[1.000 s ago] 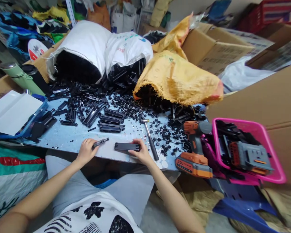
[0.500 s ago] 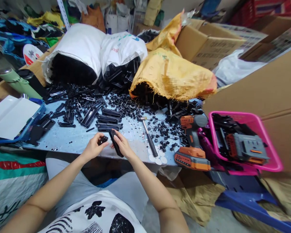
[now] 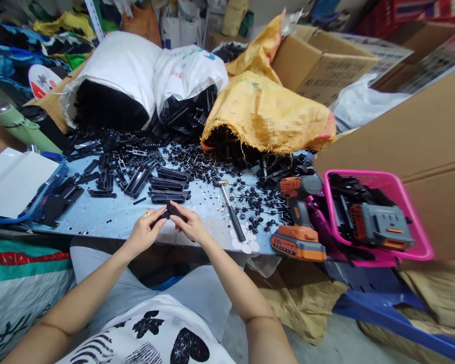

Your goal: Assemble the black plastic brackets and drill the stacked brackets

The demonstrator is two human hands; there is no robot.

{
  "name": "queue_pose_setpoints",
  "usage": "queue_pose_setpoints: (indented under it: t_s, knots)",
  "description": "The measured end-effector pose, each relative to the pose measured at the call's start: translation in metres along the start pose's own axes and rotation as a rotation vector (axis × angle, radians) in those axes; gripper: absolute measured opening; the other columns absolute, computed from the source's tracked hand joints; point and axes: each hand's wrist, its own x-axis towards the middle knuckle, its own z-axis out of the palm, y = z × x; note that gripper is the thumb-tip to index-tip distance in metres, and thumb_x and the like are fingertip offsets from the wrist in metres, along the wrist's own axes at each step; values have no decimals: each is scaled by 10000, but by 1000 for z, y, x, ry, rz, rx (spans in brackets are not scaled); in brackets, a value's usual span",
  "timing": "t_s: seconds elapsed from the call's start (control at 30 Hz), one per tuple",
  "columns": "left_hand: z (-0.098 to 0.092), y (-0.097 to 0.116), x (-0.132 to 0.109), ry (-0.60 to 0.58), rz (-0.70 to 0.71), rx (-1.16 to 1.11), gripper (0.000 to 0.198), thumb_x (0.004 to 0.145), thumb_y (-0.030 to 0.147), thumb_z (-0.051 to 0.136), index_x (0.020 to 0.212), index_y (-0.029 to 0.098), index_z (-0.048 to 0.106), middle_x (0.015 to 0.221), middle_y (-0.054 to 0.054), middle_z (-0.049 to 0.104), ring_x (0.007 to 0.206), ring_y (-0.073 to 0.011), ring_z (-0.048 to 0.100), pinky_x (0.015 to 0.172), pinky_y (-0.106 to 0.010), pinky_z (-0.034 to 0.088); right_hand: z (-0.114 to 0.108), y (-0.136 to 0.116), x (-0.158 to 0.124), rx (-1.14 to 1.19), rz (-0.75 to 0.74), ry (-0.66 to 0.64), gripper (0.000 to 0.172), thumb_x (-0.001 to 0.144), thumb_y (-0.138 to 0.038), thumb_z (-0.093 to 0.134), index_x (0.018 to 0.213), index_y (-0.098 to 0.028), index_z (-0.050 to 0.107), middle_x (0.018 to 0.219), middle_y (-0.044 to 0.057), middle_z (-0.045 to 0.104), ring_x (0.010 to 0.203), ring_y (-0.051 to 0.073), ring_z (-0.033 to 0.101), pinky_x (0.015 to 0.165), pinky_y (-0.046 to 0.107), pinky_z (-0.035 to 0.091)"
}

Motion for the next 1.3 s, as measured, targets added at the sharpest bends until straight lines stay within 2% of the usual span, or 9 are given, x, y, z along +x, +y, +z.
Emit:
queue_pose_setpoints:
  t_s: [0.1,0.33,0.53,0.67,0.73,0.83,0.93,1.07,1.3]
  knots:
    - [3,6,-4,26,60,53,382,926,301,434,1274,190,545,935,-86,597,878,-183,579,824,-328,491,-8,-7,-1,-221,-141,-20,476,834,-399,598,1297,-309,534,1064,46,596,672,120,567,646,289,526]
    - [25,24,-3,385,107,39,382,956,289,359,1280,183,531,999,-112,595,926,-174,579,844,-318,492,16,-8,-10,-282,-262,157,498,891,-405,515,1376,-334,432,1037,60,590,847,195,597,808,374,510]
    - [40,0,-5,242,-97,-95,356,953,324,356,1241,185,514,1035,-105,604,899,-183,608,809,-342,513,19,18,-9,-446,-120,89,489,911,-469,440,1388,-372,395,1148,36,597,894,221,622,843,419,506]
    - [53,-21,-21,266,-274,-30,450,933,293,377,1366,179,337,1144,-149,553,977,-226,606,795,-388,526,-53,24,29,-740,-7,203,385,898,-483,453,1263,-381,521,1242,11,562,1148,269,510,970,500,413]
    - [50,-26,-25,206,-167,173,516,872,217,459,1375,181,346,1312,-181,449,1208,-296,469,943,-476,449,-115,19,56,-840,48,423,433,915,-376,441,1334,-268,454,1346,90,462,1266,299,374,1038,535,304]
    - [40,-25,-15,-48,100,435,526,796,81,459,1307,202,465,1367,-145,434,1333,-328,306,1062,-571,278,-212,12,92,-1202,330,851,501,893,-258,473,1363,-108,381,1302,216,449,1232,336,371,962,505,357]
    - [37,-21,5,-321,316,569,488,808,41,413,1242,231,528,1263,-108,546,1281,-305,387,1066,-640,175,-277,9,114,-1261,598,927,458,879,-135,453,1323,-36,398,1227,276,479,1201,318,407,913,442,391]
    - [41,-19,18,-489,392,664,469,848,15,350,1227,218,535,974,-71,640,961,-207,576,1053,-580,240,-306,14,124,-1177,714,928,459,871,-89,443,1318,8,399,1101,302,533,1051,273,540,827,390,434]
    - [28,-27,4,-341,315,748,427,870,50,370,1246,178,527,888,-81,632,834,-210,568,983,-512,320,-279,26,105,-1148,708,891,292,786,-219,589,1039,-76,616,983,202,595,958,278,593,804,370,463]
